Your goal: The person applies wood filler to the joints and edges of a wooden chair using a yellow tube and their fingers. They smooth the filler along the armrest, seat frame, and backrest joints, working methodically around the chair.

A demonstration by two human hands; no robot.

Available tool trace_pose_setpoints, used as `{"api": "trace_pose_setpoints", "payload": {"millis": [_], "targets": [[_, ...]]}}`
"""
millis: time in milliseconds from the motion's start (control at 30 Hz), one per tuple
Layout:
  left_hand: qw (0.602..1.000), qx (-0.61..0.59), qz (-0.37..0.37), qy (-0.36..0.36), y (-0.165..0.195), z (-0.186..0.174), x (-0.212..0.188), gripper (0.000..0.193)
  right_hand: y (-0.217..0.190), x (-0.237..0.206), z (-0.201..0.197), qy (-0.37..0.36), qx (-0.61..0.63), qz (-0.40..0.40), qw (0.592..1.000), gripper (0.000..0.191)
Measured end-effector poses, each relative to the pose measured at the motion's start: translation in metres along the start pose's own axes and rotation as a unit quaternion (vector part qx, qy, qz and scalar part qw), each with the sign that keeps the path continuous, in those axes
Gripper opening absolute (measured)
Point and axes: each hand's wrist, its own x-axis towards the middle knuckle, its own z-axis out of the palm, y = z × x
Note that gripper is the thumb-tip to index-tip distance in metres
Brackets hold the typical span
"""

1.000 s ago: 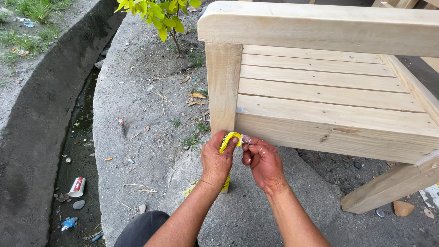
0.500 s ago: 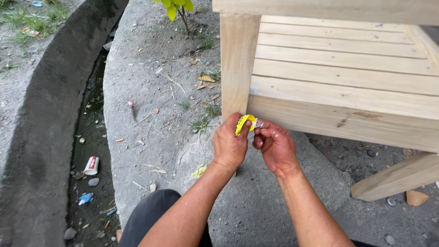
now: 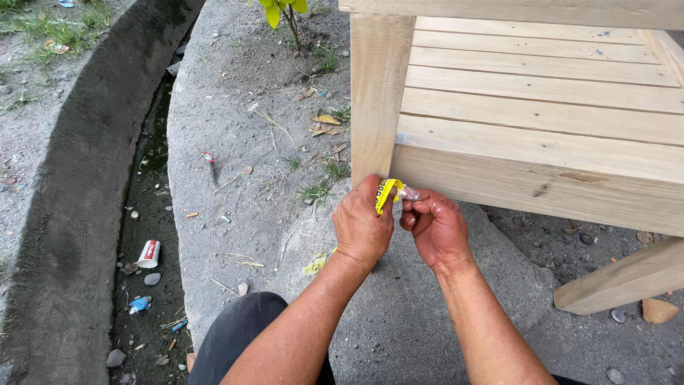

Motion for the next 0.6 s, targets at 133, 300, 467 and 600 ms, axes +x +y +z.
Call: {"api": "trace_pose_setpoints", "payload": {"millis": [133, 300, 467, 600], "targets": [[1.000, 0.018, -0.002, 0.013, -0.005, -0.001, 0.001, 0.019, 0.004, 0.004, -0.001, 0.010, 0.007, -0.018, 1.000, 0.011], [0.999, 0.005, -0.004, 0.033, -0.013, -0.009, 0.003, 0.020, 0.015, 0.005, 0.010, 0.002, -0.165, -0.094, 0.982, 0.030], [0.999, -0.019, -0.003, 0.044, -0.015, -0.012, 0.004, 0.021, 0.027, -0.004, 0.017, 0.027, -0.521, -0.336, 0.784, 0.048], [0.999, -0.021, 0.001, 0.040, -0.014, -0.015, 0.005, 0.023, 0.031, -0.013, 0.020, 0.065, -0.657, -0.353, 0.663, 0.063]]}}
